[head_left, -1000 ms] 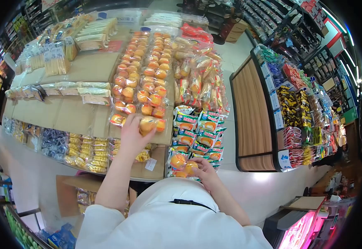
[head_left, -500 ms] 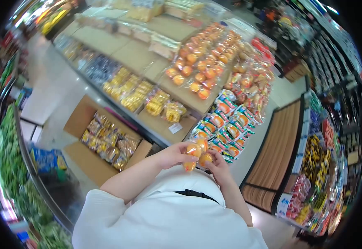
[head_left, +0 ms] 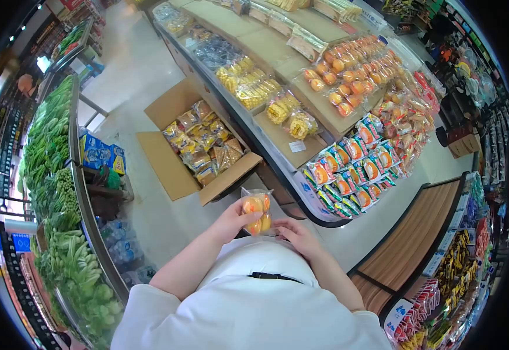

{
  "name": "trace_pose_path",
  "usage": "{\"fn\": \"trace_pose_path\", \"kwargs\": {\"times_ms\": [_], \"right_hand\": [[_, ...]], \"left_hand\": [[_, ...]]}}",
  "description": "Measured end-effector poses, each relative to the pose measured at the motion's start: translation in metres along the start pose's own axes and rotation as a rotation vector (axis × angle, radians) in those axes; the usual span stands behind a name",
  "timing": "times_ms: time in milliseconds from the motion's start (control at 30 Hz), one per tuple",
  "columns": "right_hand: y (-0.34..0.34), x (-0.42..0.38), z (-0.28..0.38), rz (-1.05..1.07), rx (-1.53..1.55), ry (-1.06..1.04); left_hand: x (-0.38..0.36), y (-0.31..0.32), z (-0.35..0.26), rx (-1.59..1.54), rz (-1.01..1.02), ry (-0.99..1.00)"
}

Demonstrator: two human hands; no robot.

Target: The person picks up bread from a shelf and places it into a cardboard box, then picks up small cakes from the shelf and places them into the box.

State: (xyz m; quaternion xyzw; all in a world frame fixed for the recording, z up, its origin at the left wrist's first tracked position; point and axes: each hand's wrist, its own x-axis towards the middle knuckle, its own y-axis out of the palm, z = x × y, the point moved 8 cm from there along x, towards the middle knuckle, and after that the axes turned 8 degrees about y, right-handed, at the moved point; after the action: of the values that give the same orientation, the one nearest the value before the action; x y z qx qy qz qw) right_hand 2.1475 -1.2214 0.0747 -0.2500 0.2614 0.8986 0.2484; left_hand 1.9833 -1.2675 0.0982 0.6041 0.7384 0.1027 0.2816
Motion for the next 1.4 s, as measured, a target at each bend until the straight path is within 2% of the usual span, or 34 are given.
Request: {"fn": "trace_pose_path", "kwargs": {"times_ms": [200,367,467,567,600,700,867,967,1033,1100,1200,1300,1400], "right_hand": [[0.021,0.028,-0.009,-0.047,-0.045,0.043],[0.044,0.061,-0.012,-0.171,0.13,0.09],[0.062,0.082,-0.013,-0.223,0.09,0.079],[0.076,0.096,-0.019,-0.32,0.083,0.148],[0.078,0.098,-0.02,-0.352,0.058,0.164],[0.086,0.091,-0.021,-0.456,0.246,0.146],[0.091,0.06,-0.047,-0.688,0.454,0.147],[0.096,0.049,-0.055,-0.817,0.456,0.166],[0.108,0.043,-0.058,-0.857,0.407,0.19],[0.117,0.038,-0.059,-0.878,0.425,0.212],[0.116,0.043,-0.063,-0.894,0.458,0.19],[0.114,0.044,-0.069,-0.892,0.475,0.196],[0.111,0.047,-0.066,-0.868,0.452,0.21]], "left_hand": [[0.002,-0.059,-0.012,0.15,-0.123,-0.013],[0.019,-0.17,-0.014,0.057,-0.279,-0.085],[0.048,-0.257,0.008,-0.06,-0.383,-0.109],[0.086,-0.295,0.011,-0.179,-0.376,-0.121],[0.101,-0.302,0.014,-0.204,-0.358,-0.154],[0.16,-0.323,0.046,-0.381,-0.362,-0.17],[0.239,-0.314,0.057,-0.403,-0.384,-0.16],[0.294,-0.319,0.084,-0.664,-0.272,-0.038],[0.296,-0.321,0.093,-0.542,-0.393,-0.168],[0.287,-0.338,0.105,-0.18,-0.566,-0.274],[0.279,-0.333,0.09,-0.196,-0.509,-0.182],[0.254,-0.341,0.088,-0.156,-0.608,-0.183],[0.234,-0.37,0.125,0.044,-0.533,-0.419]]}}
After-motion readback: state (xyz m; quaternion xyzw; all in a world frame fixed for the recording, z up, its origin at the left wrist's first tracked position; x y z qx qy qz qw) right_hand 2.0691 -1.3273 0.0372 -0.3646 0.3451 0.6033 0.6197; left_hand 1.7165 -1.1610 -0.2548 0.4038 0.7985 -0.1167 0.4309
